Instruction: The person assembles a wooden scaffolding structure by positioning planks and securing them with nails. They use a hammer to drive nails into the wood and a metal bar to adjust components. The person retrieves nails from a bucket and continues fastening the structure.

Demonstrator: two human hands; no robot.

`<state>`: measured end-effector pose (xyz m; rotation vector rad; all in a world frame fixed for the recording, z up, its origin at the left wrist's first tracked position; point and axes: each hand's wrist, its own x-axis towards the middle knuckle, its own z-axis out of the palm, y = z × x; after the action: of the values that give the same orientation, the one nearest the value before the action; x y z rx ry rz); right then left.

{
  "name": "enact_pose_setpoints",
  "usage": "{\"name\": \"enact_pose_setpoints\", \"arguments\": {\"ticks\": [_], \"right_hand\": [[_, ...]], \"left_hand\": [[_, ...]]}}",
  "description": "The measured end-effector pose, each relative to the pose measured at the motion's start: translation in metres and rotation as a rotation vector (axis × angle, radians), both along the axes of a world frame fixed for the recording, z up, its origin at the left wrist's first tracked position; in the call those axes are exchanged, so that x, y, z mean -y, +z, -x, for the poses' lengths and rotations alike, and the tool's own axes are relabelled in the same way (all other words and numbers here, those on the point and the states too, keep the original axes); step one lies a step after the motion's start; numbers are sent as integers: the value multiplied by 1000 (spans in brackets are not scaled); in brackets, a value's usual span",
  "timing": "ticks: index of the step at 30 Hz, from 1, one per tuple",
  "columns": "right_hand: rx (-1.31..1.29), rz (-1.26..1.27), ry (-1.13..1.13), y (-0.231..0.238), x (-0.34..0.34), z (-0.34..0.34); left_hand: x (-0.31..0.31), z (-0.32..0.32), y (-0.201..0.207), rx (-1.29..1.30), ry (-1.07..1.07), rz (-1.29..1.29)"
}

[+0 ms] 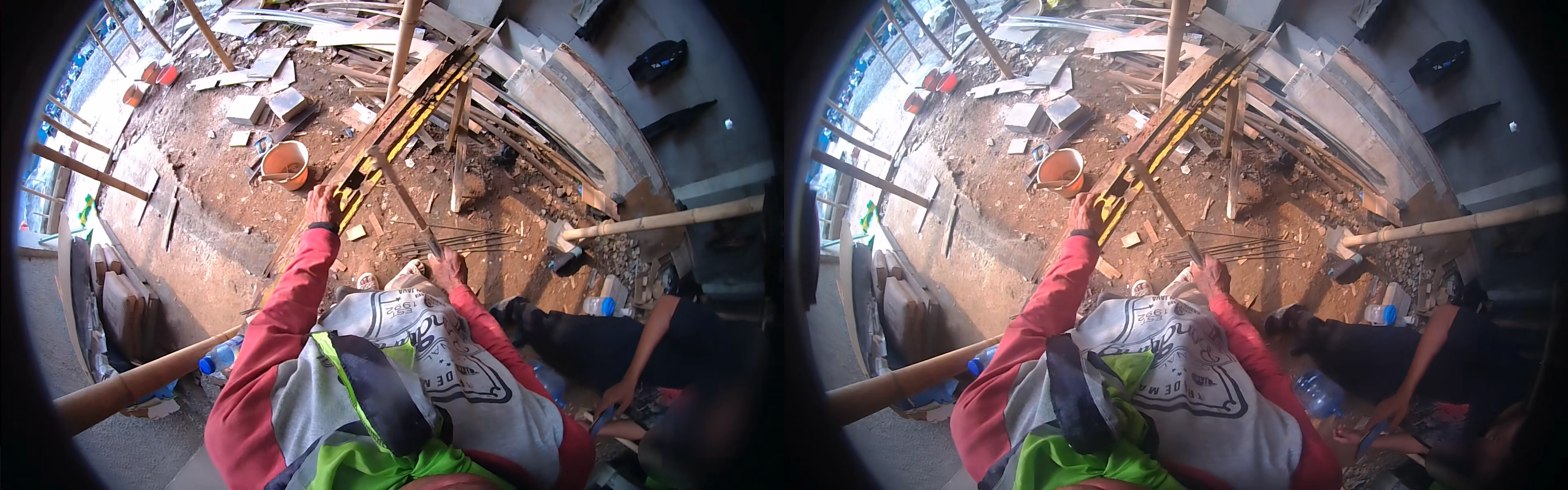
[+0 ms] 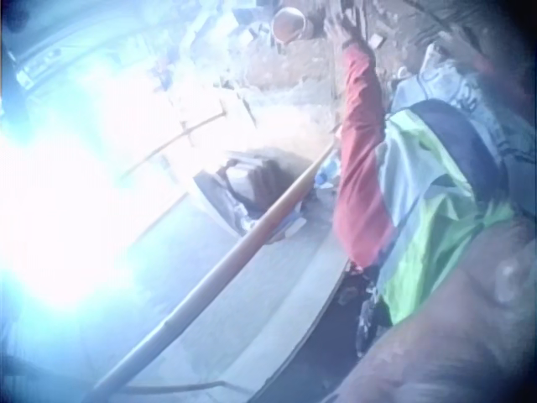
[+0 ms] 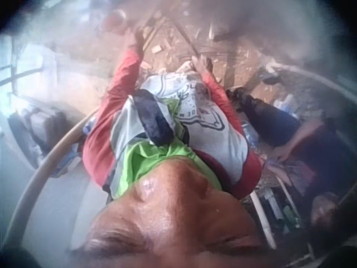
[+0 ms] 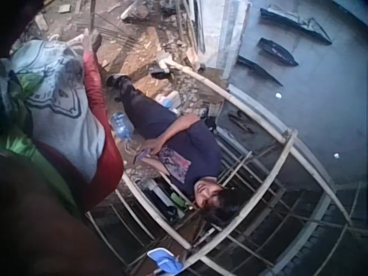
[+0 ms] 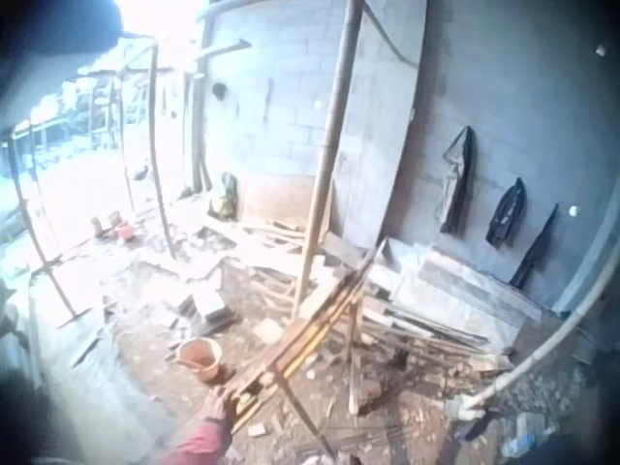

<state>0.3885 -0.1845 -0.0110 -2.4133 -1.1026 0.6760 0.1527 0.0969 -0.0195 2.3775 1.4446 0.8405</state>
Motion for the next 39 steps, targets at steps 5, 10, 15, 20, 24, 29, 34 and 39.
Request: {"name": "enact_pose_setpoints", "arguments": {"ticks": [5,10,15,20,24,29,34,39], "right_hand": [[85,-149,-242,-41,44,-60],[223,-247,-223,-30,62,-116],[-40,-256,-366,-21,70,-142],[-150,-234,-348,-20,61,-173],[-174,-139,-316,-36,42,-216],[-137,-208,-186,-107,27,-298],[-199,-189,-224,-153,-13,-380],[262,56,-16,-129,-80,-427]], "left_hand": [[-32,-49,-13,-224,163,419],[-42,-49,-46,-221,178,188],[-56,-99,-22,-230,135,93],[-99,-187,-23,-250,119,154],[-150,-254,-34,-243,82,125],[-186,-299,-41,-289,57,263],[-179,-316,-53,-96,102,230],[-175,-313,-49,-140,86,192]]}}
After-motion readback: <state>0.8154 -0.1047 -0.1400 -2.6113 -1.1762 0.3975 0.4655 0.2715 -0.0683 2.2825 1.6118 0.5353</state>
